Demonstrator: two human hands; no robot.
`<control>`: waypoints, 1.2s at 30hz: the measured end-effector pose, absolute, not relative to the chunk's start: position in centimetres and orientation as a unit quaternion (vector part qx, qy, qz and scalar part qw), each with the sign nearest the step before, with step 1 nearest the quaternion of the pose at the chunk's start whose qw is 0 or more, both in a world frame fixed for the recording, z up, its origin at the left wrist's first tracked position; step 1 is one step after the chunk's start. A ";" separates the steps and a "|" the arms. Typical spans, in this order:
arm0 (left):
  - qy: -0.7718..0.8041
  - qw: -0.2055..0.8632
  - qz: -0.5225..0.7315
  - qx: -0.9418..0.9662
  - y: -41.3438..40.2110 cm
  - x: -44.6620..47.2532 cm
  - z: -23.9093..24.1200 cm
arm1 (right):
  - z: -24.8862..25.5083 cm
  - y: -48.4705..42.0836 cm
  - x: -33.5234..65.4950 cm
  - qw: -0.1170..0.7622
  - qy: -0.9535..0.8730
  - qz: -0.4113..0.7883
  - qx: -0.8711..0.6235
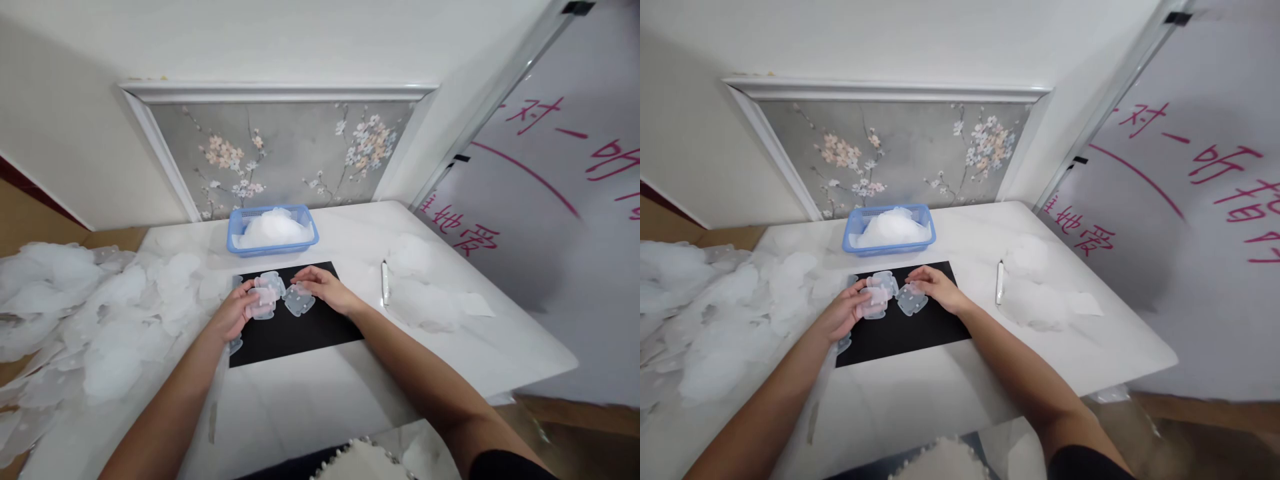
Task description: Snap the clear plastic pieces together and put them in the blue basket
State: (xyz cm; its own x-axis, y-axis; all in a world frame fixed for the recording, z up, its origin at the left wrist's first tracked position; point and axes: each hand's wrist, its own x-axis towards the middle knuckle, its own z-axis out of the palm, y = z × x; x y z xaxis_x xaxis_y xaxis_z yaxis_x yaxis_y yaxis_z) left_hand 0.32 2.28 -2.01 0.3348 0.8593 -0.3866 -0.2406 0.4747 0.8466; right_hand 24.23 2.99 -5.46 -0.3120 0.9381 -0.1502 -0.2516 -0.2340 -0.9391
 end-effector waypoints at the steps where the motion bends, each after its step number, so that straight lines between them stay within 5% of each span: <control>1: 0.427 0.749 0.358 0.358 2.2 0.4 -2.0 | -5.4 2.9 24.0 0.436 -0.439 0.682 -0.389; 36: 0.387 0.765 0.294 0.423 1.7 0.5 -1.6 | -4.5 2.7 23.6 0.411 -0.429 0.673 -0.440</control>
